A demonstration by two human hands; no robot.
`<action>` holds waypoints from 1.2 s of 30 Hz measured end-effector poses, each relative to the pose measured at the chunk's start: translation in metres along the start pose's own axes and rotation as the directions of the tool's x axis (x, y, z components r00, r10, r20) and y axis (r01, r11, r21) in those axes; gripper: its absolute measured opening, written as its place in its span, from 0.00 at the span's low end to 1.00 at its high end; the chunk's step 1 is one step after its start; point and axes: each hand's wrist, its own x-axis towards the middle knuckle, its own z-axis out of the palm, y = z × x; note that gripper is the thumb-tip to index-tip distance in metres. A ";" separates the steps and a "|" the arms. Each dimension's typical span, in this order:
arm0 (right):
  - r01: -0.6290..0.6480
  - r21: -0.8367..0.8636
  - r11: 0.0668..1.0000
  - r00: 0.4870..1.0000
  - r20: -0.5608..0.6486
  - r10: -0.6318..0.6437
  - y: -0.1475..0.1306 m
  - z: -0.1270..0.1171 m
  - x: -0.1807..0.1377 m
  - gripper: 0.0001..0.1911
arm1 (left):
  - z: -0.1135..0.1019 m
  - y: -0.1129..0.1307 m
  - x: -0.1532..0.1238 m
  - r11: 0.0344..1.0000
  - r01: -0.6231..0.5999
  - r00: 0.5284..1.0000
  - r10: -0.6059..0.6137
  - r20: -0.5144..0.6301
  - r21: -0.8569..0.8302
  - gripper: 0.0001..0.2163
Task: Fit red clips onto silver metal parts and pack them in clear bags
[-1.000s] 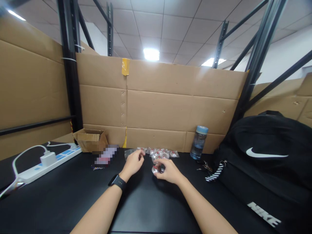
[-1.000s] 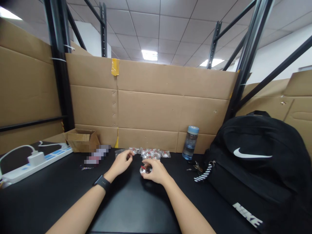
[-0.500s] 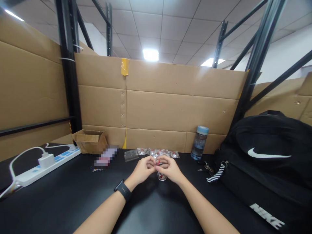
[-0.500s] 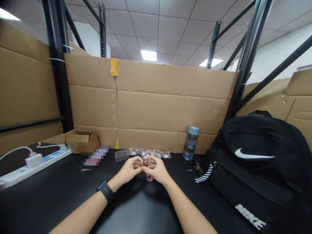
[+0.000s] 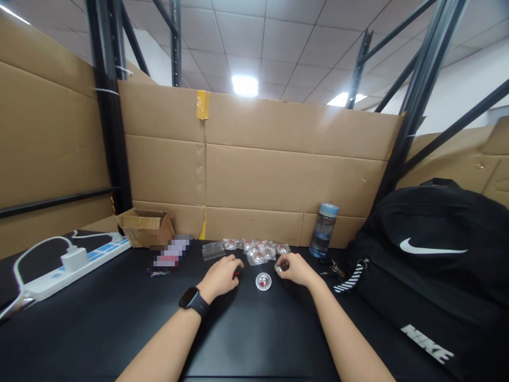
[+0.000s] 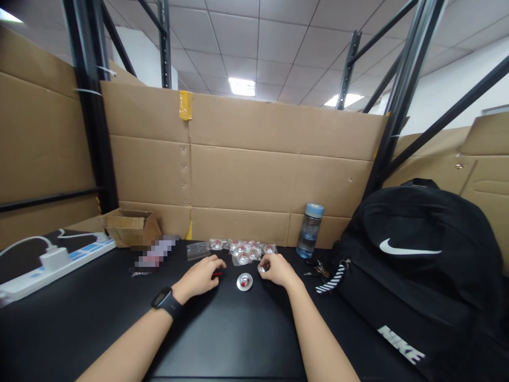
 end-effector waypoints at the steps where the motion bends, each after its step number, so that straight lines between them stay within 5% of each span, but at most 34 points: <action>1: -0.002 -0.012 1.000 0.999 0.035 0.003 0.003 -0.001 -0.001 0.09 | 0.002 0.004 0.000 0.997 -0.065 0.998 0.064 -0.019 -0.031 0.20; 5: 0.009 -0.004 1.000 0.992 0.125 -0.009 0.000 -0.002 -0.003 0.07 | 0.011 0.027 0.003 0.954 -0.261 0.964 0.264 0.002 -0.149 0.17; 9: 0.059 0.044 0.997 0.997 0.057 -0.061 -0.012 -0.001 -0.002 0.13 | 0.017 0.036 0.006 0.927 -0.313 0.943 0.330 0.051 -0.207 0.12; 18: 0.206 0.271 0.940 0.941 0.209 -0.267 -0.043 0.013 -0.004 0.21 | 0.024 0.043 0.007 0.979 -0.180 0.983 0.183 0.029 -0.091 0.05; 23: 0.116 0.528 0.841 0.939 0.216 -0.266 -0.053 0.022 -0.004 0.24 | 0.024 0.038 0.009 0.919 -0.106 0.994 0.095 -0.046 -0.380 0.06; 29: 0.076 0.757 0.649 0.983 0.053 -0.177 -0.059 0.028 0.000 0.27 | 0.023 0.032 0.016 0.775 -0.062 0.991 -0.028 -0.133 -0.628 0.06; 32: 0.068 0.724 0.687 0.989 0.043 -0.143 -0.053 0.023 0.001 0.27 | 0.016 0.028 0.014 0.849 -0.083 0.988 0.001 -0.156 -0.521 0.05; 36: 0.119 0.425 0.897 0.992 -0.020 -0.123 -0.031 0.006 0.000 0.23 | 0.004 0.014 0.009 0.959 -0.094 0.989 0.060 -0.132 -0.268 0.10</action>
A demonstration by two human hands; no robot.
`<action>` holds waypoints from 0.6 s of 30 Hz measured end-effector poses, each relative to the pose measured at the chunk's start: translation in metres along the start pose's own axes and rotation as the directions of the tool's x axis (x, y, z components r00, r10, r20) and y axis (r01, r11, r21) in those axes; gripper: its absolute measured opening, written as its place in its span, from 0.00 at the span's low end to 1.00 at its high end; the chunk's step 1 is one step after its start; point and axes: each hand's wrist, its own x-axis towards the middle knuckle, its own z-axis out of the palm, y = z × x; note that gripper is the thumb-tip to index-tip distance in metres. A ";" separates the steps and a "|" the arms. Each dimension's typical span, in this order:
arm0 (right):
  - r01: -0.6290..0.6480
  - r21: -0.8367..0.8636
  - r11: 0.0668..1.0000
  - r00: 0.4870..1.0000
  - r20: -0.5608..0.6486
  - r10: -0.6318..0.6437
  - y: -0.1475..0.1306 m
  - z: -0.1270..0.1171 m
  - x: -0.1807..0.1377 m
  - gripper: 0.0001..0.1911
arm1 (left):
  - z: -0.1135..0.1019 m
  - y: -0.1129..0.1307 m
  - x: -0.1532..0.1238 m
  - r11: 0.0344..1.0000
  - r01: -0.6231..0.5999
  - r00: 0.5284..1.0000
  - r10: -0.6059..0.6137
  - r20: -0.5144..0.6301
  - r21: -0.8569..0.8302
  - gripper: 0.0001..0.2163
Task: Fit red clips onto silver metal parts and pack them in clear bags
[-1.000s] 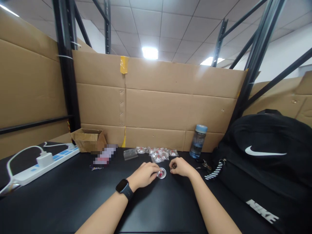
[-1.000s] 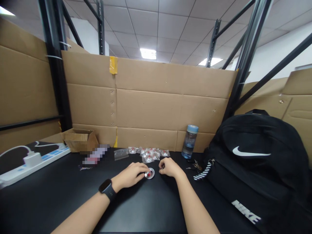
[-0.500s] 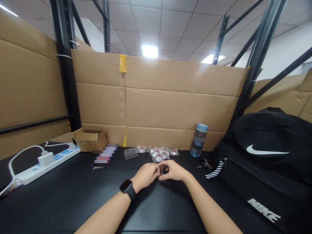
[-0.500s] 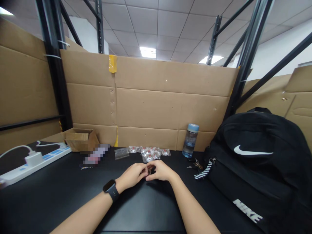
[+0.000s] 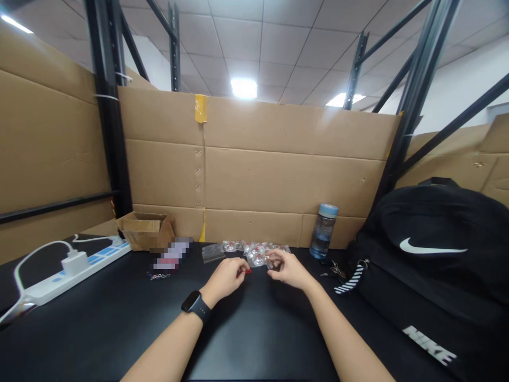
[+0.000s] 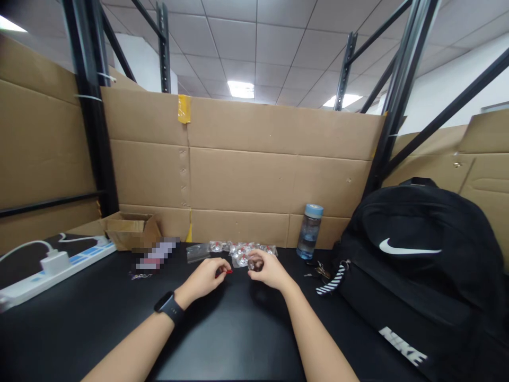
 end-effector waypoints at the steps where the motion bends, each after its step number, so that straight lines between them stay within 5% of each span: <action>1: -0.012 -0.132 0.991 1.000 -0.009 0.011 0.004 -0.007 -0.001 0.19 | -0.003 -0.004 -0.001 0.998 -0.007 1.000 0.006 0.012 0.064 0.10; 6: -0.158 -0.410 0.898 0.986 -0.008 0.169 0.024 -0.025 -0.005 0.17 | -0.012 -0.022 -0.003 0.972 0.047 0.991 -0.074 0.111 0.230 0.08; 18: -0.120 -0.407 0.906 0.977 0.114 0.180 0.038 -0.023 -0.004 0.11 | -0.007 -0.038 -0.004 0.988 0.046 0.976 -0.076 0.206 0.146 0.11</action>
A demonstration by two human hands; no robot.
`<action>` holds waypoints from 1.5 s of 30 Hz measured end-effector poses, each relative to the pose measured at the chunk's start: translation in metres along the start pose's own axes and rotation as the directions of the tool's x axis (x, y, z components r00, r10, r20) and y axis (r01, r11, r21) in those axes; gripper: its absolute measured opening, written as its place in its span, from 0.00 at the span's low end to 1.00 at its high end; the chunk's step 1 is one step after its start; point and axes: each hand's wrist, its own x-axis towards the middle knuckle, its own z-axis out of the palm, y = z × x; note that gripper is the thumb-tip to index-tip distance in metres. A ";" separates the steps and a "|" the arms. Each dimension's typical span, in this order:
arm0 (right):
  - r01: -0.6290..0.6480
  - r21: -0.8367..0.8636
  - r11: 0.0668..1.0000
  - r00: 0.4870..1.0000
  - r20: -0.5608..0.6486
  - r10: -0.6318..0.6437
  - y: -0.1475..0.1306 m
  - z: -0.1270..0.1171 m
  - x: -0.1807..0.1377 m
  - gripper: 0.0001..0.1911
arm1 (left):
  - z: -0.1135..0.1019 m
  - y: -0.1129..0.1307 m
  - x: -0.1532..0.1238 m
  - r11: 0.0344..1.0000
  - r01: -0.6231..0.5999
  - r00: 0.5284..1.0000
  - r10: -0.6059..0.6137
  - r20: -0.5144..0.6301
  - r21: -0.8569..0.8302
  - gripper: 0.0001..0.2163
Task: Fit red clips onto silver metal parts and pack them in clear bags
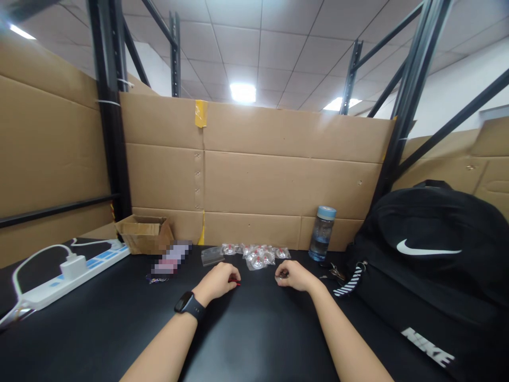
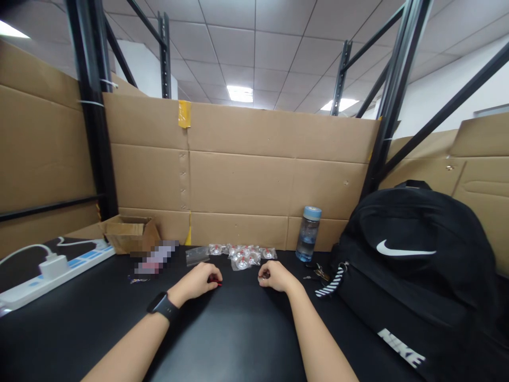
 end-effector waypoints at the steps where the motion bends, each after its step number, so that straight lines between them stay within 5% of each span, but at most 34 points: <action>1: -0.006 -0.011 1.000 1.000 0.015 0.007 0.000 -0.001 -0.001 0.10 | 0.000 0.000 0.000 1.000 0.003 1.000 -0.002 0.018 -0.011 0.10; 4: -0.005 -0.076 0.997 1.000 0.005 0.005 -0.005 -0.002 -0.002 0.12 | 0.000 0.000 0.001 1.000 0.011 0.999 -0.010 0.033 -0.027 0.11; 8: 0.055 -0.165 0.985 0.974 -0.209 -0.089 -0.024 0.013 0.004 0.24 | -0.001 0.000 0.000 1.000 0.009 0.999 -0.009 0.034 -0.021 0.14; 13: 0.091 -0.259 0.962 0.991 -0.076 -0.114 -0.052 0.044 0.023 0.32 | -0.002 -0.002 -0.002 0.999 0.030 0.998 -0.032 0.054 0.027 0.19; 16: 0.061 -0.287 0.956 0.998 0.003 -0.063 -0.058 0.051 0.029 0.31 | -0.005 -0.002 -0.003 0.998 0.046 0.997 -0.049 0.063 0.049 0.19; 22: 0.139 -0.331 0.933 0.980 -0.089 -0.178 -0.057 0.043 0.021 0.18 | -0.013 -0.001 -0.006 0.992 0.094 0.989 -0.102 0.104 0.080 0.18; 31: 0.266 -0.213 0.940 0.963 0.027 -0.267 -0.059 0.035 0.010 0.31 | -0.012 0.013 -0.005 1.000 0.020 1.000 -0.020 -0.013 0.010 0.11; 39: 0.292 0.026 0.956 0.951 -0.111 -0.288 -0.073 0.022 0.000 0.17 | -0.001 0.054 -0.003 0.964 -0.163 0.985 0.147 -0.093 -0.209 0.13; 45: 0.250 0.335 0.909 0.965 -0.168 -0.203 -0.069 0.021 0.002 0.11 | 0.012 0.061 0.000 0.960 -0.102 0.976 0.046 -0.214 -0.259 0.20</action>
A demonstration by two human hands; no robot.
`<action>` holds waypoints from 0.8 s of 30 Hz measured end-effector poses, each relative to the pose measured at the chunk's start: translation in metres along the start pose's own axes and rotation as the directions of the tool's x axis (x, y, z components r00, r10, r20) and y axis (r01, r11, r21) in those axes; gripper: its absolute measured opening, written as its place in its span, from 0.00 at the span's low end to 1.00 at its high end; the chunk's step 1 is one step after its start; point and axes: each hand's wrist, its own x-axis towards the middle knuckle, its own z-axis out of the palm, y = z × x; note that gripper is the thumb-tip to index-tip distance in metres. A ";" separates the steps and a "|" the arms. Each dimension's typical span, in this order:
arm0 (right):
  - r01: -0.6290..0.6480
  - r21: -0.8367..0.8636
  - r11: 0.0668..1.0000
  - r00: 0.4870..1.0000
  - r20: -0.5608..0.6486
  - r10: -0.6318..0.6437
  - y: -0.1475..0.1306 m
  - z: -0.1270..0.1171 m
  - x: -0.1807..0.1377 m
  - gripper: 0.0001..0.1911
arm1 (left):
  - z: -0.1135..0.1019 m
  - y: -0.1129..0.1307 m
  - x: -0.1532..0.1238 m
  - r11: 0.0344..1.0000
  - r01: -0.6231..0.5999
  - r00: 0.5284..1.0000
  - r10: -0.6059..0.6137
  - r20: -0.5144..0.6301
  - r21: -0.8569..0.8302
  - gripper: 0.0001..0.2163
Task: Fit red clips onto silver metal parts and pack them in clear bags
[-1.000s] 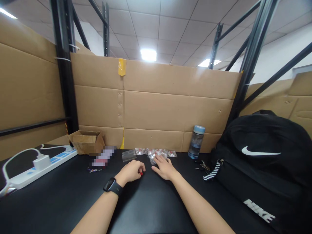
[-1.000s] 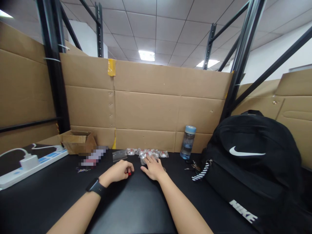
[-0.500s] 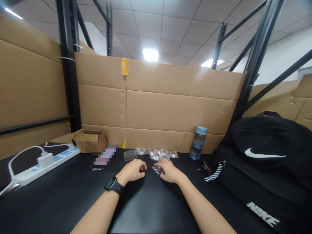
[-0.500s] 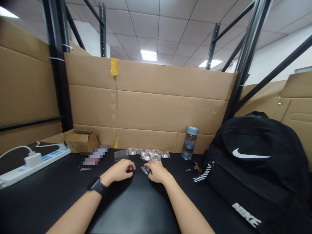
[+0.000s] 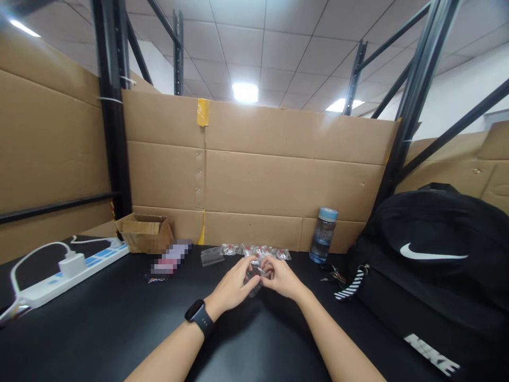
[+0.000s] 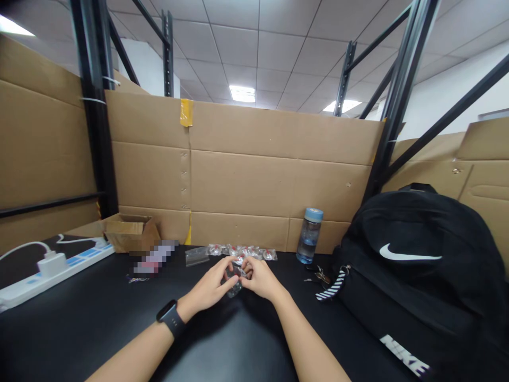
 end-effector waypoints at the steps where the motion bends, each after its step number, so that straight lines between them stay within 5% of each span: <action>1: -0.021 0.032 0.999 1.000 -0.005 0.021 0.002 -0.001 0.000 0.10 | 0.001 -0.002 0.000 1.000 0.014 1.000 -0.014 0.008 0.013 0.20; 12: -0.007 -0.020 1.000 0.990 -0.138 0.004 -0.004 -0.022 0.000 0.09 | 0.009 -0.008 0.001 0.997 0.023 0.997 -0.029 0.073 0.078 0.06; 20: 0.073 0.046 0.996 0.925 -0.377 -0.051 -0.007 -0.013 0.003 0.12 | 0.010 -0.002 0.006 0.972 0.040 0.996 -0.056 -0.064 -0.231 0.04; 24: 0.074 0.148 0.986 0.946 -0.322 -0.023 -0.006 -0.008 0.003 0.20 | 0.009 -0.011 0.010 0.922 0.082 0.979 -0.145 -0.140 -0.378 0.06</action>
